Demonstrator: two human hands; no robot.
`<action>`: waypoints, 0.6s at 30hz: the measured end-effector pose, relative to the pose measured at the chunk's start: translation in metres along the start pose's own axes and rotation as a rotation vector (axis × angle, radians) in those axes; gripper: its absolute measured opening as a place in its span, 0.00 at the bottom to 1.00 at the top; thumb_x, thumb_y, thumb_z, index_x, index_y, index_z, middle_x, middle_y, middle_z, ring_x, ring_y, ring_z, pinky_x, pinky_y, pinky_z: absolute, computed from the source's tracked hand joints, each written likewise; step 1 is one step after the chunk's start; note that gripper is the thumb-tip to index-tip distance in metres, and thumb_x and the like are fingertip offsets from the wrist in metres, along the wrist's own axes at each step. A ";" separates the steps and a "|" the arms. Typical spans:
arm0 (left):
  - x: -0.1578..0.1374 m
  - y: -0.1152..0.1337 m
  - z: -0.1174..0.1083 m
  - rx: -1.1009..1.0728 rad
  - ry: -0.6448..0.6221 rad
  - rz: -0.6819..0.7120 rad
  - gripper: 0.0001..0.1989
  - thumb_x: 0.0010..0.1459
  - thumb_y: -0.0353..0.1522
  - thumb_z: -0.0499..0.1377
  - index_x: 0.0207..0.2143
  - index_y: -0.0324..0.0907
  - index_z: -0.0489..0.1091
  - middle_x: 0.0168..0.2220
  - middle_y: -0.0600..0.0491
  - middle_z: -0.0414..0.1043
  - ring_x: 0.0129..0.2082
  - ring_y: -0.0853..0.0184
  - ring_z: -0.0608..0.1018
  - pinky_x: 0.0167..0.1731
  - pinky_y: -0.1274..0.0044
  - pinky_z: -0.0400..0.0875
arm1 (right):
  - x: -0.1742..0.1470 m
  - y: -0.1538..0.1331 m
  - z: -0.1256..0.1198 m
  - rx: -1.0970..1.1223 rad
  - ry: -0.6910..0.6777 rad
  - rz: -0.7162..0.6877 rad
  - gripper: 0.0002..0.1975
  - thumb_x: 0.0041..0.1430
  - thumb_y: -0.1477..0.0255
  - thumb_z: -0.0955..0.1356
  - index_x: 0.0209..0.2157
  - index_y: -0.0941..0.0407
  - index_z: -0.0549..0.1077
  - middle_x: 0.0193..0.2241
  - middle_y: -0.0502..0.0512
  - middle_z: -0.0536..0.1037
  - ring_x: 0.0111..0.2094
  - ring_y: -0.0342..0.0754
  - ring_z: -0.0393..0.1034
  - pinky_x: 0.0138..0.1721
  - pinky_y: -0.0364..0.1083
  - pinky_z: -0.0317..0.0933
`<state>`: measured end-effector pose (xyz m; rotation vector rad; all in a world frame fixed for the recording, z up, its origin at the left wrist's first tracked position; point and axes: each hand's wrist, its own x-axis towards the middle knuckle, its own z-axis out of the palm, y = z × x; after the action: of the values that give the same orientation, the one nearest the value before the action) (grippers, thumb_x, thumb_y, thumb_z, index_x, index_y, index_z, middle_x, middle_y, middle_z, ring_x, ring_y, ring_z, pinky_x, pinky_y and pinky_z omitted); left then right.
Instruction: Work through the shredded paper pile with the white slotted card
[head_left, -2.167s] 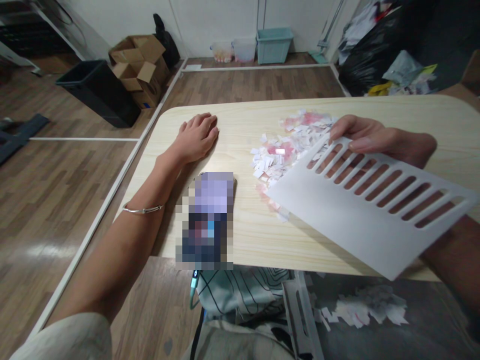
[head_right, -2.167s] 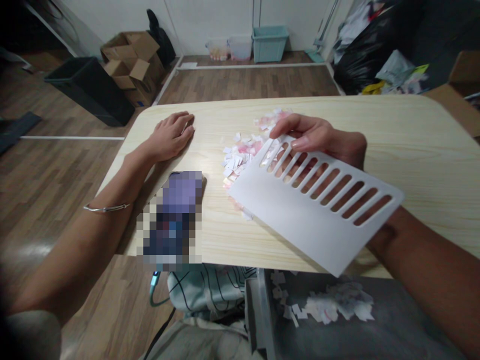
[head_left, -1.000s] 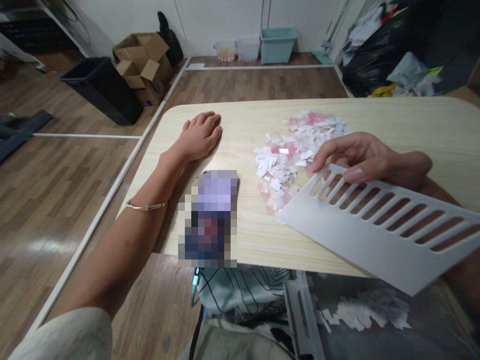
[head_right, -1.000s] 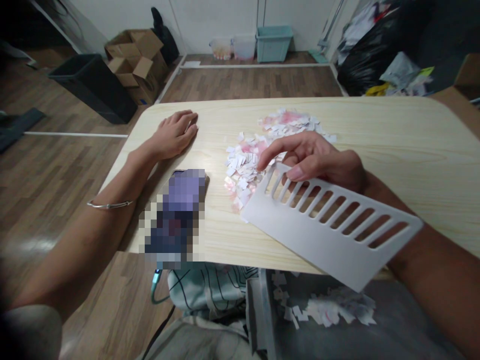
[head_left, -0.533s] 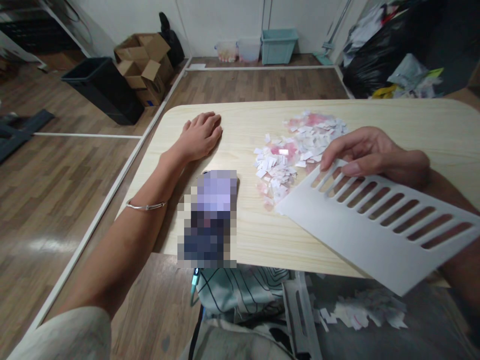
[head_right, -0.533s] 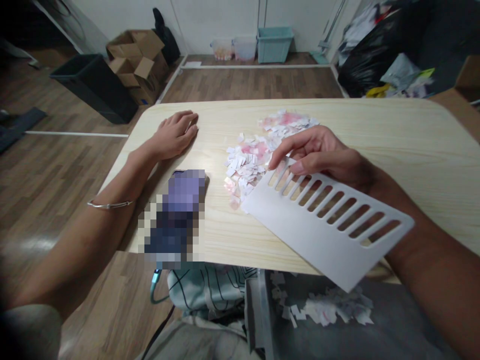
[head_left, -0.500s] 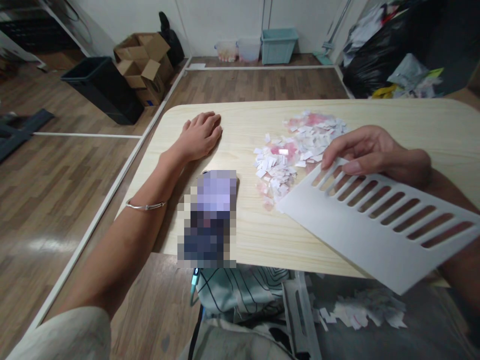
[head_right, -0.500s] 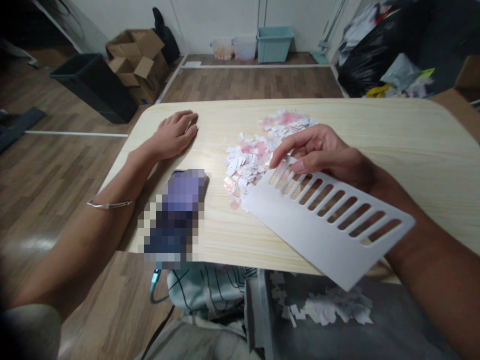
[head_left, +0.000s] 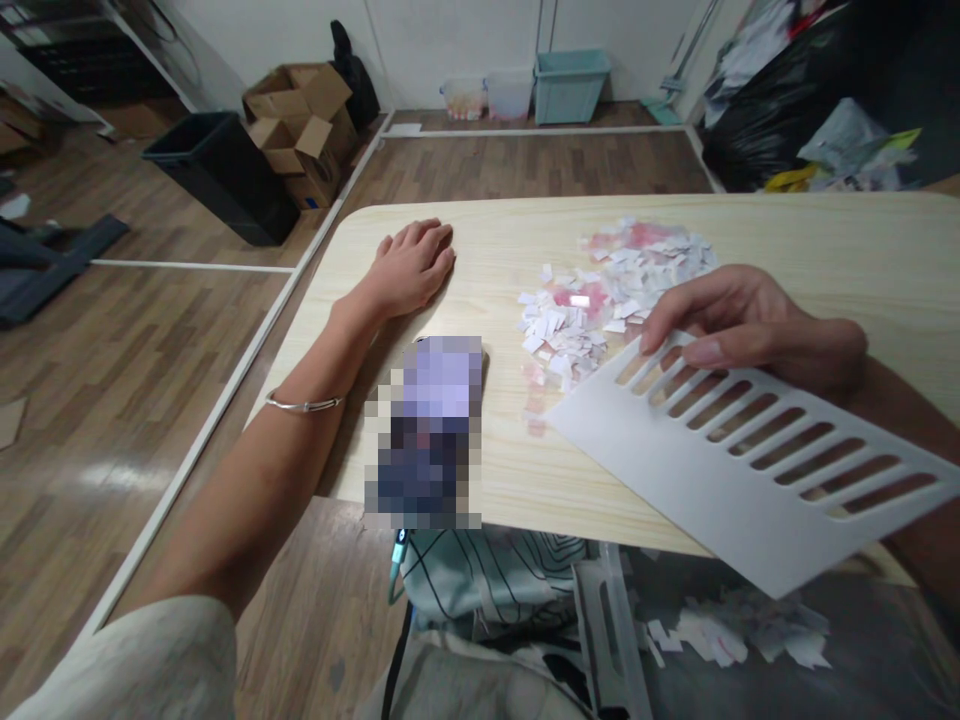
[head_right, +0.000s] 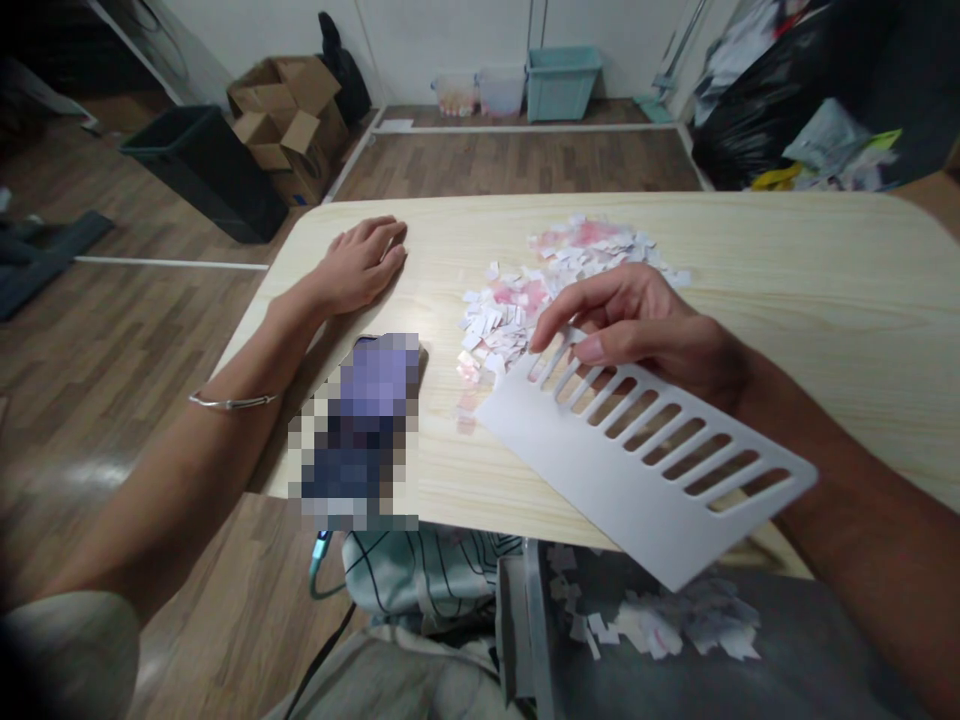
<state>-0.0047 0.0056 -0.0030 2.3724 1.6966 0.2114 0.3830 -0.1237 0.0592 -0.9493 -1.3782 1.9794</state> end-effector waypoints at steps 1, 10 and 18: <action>0.000 -0.002 0.001 -0.001 0.011 0.003 0.36 0.91 0.45 0.46 0.92 0.45 0.64 0.95 0.37 0.60 0.95 0.44 0.62 0.94 0.44 0.53 | 0.000 0.000 0.001 0.000 0.002 -0.001 0.06 0.60 0.71 0.88 0.40 0.50 0.98 0.20 0.47 0.83 0.13 0.41 0.71 0.18 0.35 0.66; -0.003 0.003 0.001 0.004 0.018 -0.009 0.37 0.92 0.43 0.45 0.91 0.39 0.64 0.96 0.35 0.59 0.95 0.46 0.62 0.95 0.46 0.52 | 0.002 0.001 0.016 0.042 -0.006 -0.028 0.07 0.56 0.75 0.86 0.37 0.51 0.97 0.23 0.50 0.89 0.15 0.46 0.78 0.17 0.36 0.69; -0.004 0.004 0.000 -0.005 0.017 -0.008 0.37 0.91 0.44 0.45 0.92 0.40 0.65 0.96 0.35 0.59 0.95 0.45 0.62 0.95 0.45 0.52 | 0.005 0.005 0.020 0.098 -0.046 -0.014 0.06 0.55 0.74 0.87 0.36 0.55 0.94 0.22 0.51 0.88 0.14 0.44 0.77 0.18 0.35 0.69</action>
<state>-0.0019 0.0008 -0.0017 2.3662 1.7104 0.2348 0.3641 -0.1328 0.0581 -0.8529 -1.2963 2.0499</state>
